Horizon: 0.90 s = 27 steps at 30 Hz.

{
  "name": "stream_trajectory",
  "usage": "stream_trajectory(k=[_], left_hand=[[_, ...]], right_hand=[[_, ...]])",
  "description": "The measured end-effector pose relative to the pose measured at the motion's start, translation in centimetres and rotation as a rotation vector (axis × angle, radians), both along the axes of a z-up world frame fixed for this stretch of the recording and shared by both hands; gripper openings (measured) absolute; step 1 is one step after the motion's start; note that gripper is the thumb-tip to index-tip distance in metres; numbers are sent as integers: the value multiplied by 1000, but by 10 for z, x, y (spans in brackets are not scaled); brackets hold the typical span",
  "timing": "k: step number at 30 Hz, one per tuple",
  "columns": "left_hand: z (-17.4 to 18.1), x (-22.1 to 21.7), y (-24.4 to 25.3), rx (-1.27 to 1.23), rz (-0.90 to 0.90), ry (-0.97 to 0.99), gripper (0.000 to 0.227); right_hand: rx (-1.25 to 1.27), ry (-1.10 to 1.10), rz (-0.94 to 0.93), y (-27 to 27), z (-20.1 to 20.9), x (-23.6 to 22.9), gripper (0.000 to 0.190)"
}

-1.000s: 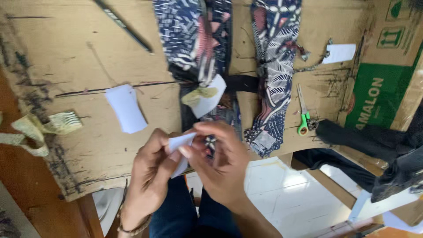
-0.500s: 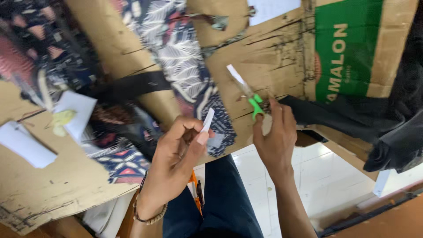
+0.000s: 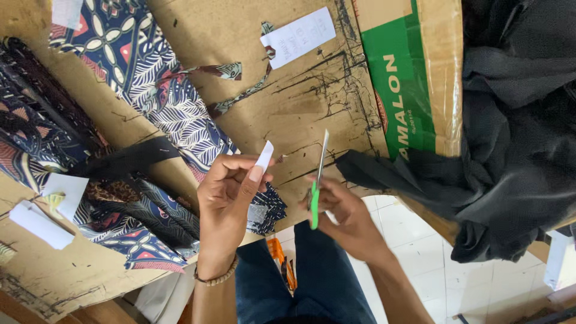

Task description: The person folds patterned fabric pieces, ties them with ribbons, writes on small paper tags, cuts the tags with scissors, and attaches the tags to the fabric bundles. The person repeats this process for multiple fabric items on a wooden workbench.

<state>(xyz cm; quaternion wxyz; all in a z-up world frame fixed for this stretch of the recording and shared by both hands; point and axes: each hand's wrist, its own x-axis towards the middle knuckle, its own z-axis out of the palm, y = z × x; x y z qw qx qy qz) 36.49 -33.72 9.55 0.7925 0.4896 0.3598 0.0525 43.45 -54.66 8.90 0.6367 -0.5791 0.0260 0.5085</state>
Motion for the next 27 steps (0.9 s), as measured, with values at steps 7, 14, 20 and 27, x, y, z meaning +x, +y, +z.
stream_trajectory(k=[7,14,20,27], left_hand=[[2,16,-18,130,25,50,20],[8,22,-20,241,-52,29,11],[9,27,-26,176,-40,112,8],[10,21,-24,150,6,100,7]], right_hand=[[15,-39,-38,17,-5,-32,67],[-209,-308,49,36,1,-16,71],[-149,-301,-25,42,-8,-17,70],[-43,-235,-75,41,-17,-34,69]])
